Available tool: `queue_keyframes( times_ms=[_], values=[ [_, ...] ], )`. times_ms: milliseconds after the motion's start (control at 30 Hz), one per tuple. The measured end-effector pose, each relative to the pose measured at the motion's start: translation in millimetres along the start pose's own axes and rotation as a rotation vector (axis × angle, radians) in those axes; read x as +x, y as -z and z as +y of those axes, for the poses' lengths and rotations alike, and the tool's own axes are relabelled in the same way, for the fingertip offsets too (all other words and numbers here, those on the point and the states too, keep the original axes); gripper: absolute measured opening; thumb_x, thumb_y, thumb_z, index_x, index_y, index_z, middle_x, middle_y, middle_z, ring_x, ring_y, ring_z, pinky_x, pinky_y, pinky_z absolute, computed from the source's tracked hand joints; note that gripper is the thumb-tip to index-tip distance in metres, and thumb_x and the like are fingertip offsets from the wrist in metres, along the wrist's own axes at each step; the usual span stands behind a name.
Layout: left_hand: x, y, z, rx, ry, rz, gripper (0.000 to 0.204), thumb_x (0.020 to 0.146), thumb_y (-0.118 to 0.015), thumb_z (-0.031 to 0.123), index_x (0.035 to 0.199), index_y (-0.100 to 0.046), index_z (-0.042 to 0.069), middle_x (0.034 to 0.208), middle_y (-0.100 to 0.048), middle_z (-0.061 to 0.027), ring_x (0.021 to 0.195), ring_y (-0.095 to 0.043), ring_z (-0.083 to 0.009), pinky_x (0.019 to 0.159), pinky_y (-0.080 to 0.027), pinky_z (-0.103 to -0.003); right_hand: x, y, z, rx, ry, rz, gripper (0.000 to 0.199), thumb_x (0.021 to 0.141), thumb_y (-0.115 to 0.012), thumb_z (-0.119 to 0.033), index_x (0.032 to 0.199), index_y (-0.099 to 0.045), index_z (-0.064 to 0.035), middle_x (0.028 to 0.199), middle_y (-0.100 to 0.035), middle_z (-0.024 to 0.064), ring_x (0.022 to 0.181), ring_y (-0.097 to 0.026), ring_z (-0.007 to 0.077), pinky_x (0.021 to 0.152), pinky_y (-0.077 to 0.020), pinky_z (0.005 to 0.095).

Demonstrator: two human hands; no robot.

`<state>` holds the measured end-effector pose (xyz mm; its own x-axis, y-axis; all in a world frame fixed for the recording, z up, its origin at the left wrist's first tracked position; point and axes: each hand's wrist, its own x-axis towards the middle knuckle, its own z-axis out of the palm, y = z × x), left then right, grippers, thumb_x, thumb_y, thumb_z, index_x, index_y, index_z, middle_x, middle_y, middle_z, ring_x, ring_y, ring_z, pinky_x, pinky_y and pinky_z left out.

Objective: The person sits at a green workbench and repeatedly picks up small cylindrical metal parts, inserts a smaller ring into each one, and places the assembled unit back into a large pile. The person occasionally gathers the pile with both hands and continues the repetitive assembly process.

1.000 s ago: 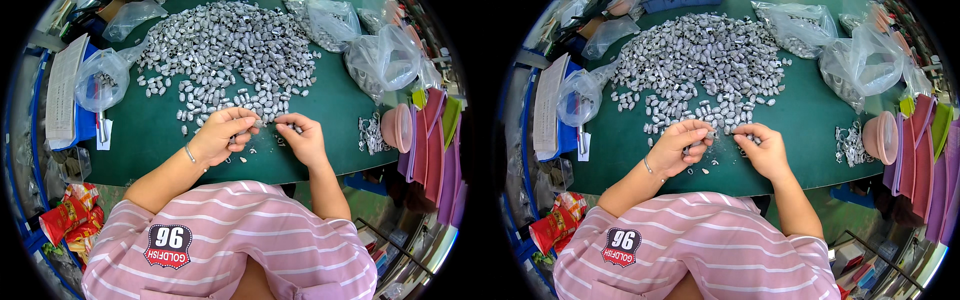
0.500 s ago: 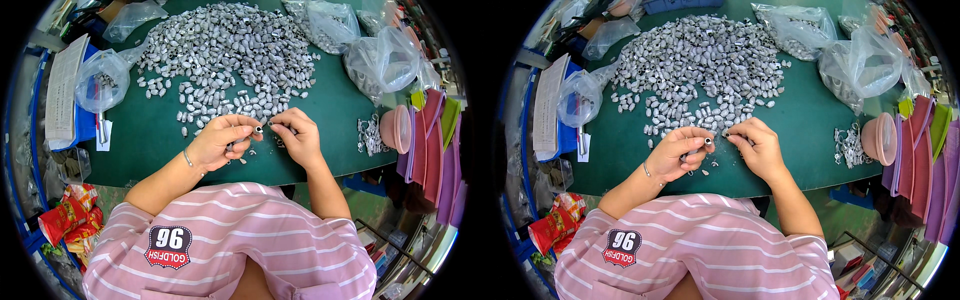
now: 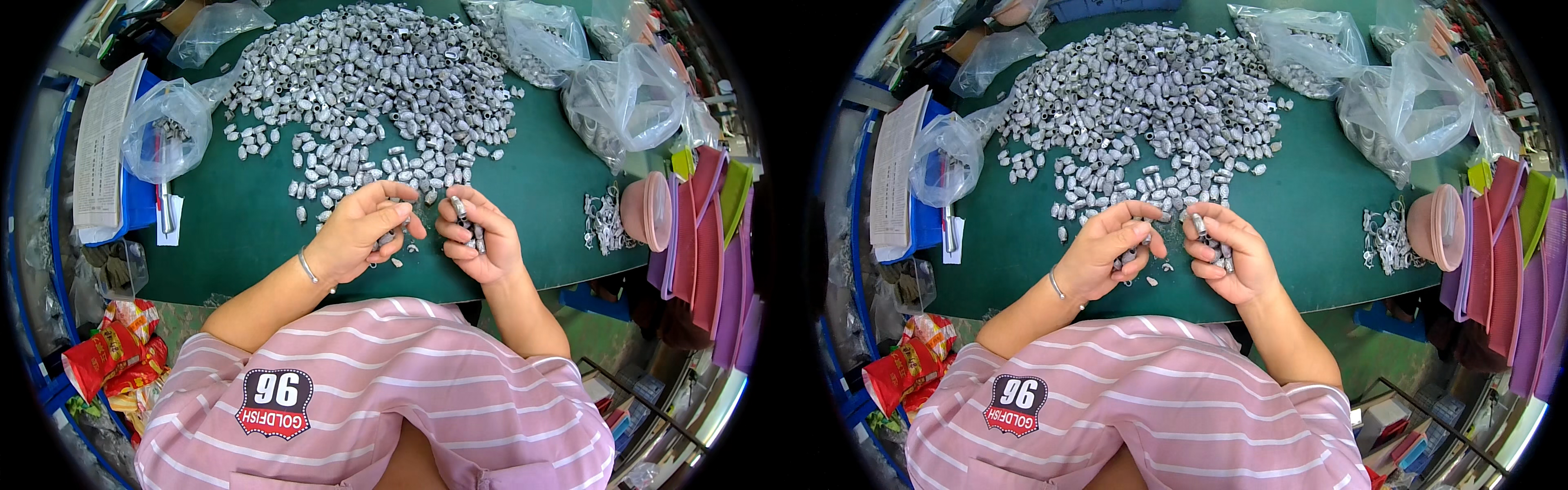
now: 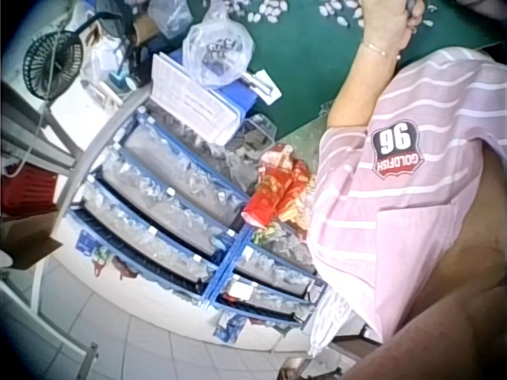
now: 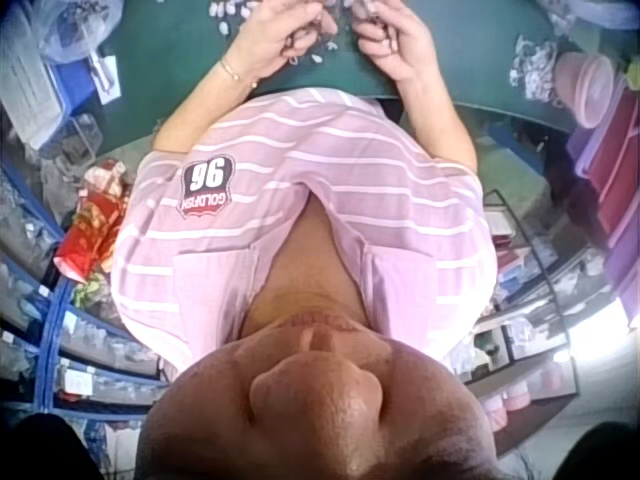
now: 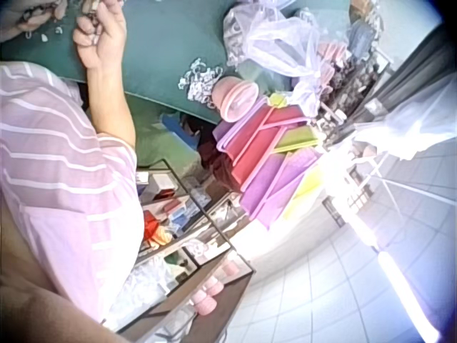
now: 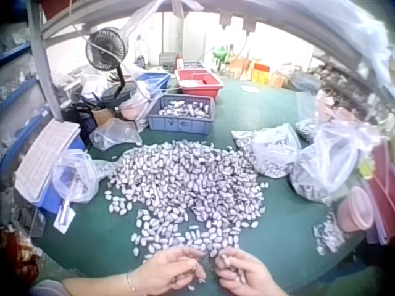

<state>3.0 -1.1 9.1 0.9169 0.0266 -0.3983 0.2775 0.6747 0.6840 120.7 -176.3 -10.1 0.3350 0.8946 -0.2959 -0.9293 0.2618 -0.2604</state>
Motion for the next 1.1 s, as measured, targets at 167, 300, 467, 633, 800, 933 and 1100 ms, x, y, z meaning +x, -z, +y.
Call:
queue_keyframes(
  times_ms=[167, 300, 467, 633, 800, 933, 1100],
  values=[
    [0, 7, -6, 0.049, -0.014, 0.116, 0.02, 0.089, -0.058, 0.01, 0.107, -0.055, 0.001, 0.08, -0.061, -0.0099, 0.05, -0.043, -0.0061, 0.04, -0.03, -0.017, 3, 0, -7, -0.353, 0.12, 0.148, 0.013, 0.089, -0.057, -0.012, 0.091, -0.06, -0.0001, 0.076, -0.056, 0.008, 0.064, -0.051, 0.0134, 0.038, -0.0302, 0.0183],
    [-3, 10, -7, 0.136, -0.08, 0.133, 0.016, 0.087, -0.061, 0.008, 0.101, -0.057, 0.002, 0.08, -0.061, -0.0062, 0.053, -0.044, -0.0061, 0.043, -0.034, -0.018, 15, -11, -4, -1.875, 0.615, 0.146, 0.01, 0.08, -0.065, -0.01, 0.09, -0.066, -0.0056, 0.079, -0.06, 0.0072, 0.068, -0.06, 0.0224, 0.055, -0.0476, 0.033],
    [-7, 5, -9, 0.498, -0.353, 0.2, 0.016, 0.083, -0.065, 0.004, 0.098, -0.06, 0.002, 0.091, -0.065, -0.0063, 0.067, -0.052, -0.0068, 0.05, -0.041, -0.018, 19, -18, -1, -2.221, 0.543, 0.177, 0.014, 0.075, -0.067, -0.009, 0.089, -0.065, -0.0074, 0.079, -0.058, 0.0089, 0.074, -0.061, 0.0303, 0.064, -0.0505, 0.0401],
    [-7, 9, -10, 0.671, -0.509, 0.178, 0.019, 0.078, -0.068, 0.002, 0.096, -0.063, 0.003, 0.093, -0.067, -0.006, 0.075, -0.054, -0.0081, 0.063, -0.046, -0.021, 18, -19, -2, -2.269, 0.534, 0.196, 0.014, 0.075, -0.067, -0.01, 0.088, -0.064, -0.0069, 0.079, -0.057, 0.0096, 0.074, -0.061, 0.0304, 0.064, -0.0503, 0.0399],
    [-10, 6, -4, 0.823, -0.636, 0.16, 0.021, 0.076, -0.069, 0.002, 0.096, -0.064, 0.001, 0.086, -0.065, -0.0038, 0.073, -0.054, -0.0096, 0.068, -0.045, -0.023, 15, -13, -5, -1.926, 0.534, 0.148, 0.013, 0.079, -0.067, -0.011, 0.088, -0.063, -0.0032, 0.079, -0.058, 0.0054, 0.069, -0.06, 0.0236, 0.059, -0.0483, 0.0356],
    [-10, 9, -5, 0.567, -0.421, 0.135, 0.024, 0.079, -0.068, 0.004, 0.102, -0.063, 0.0, 0.086, -0.064, -0.0064, 0.062, -0.052, -0.0084, 0.054, -0.041, -0.019, 11, -13, -4, -0.864, 0.141, 0.096, 0.012, 0.084, -0.061, -0.01, 0.091, -0.06, -0.0008, 0.079, -0.057, 0.0055, 0.061, -0.053, 0.0145, 0.046, -0.0392, 0.0245],
    [-9, 8, -2, -0.023, -0.102, 0.018, 0.022, 0.089, -0.058, 0.011, 0.107, -0.059, 0.0, 0.084, -0.062, -0.0103, 0.051, -0.044, -0.0061, 0.043, -0.032, -0.017, 10, -6, 2, -0.018, -0.172, 0.023, 0.016, 0.087, -0.049, -0.009, 0.1, -0.054, -0.0001, 0.078, -0.053, 0.0117, 0.054, -0.043, 0.0117, 0.037, -0.0304, 0.0187]
  ],
)
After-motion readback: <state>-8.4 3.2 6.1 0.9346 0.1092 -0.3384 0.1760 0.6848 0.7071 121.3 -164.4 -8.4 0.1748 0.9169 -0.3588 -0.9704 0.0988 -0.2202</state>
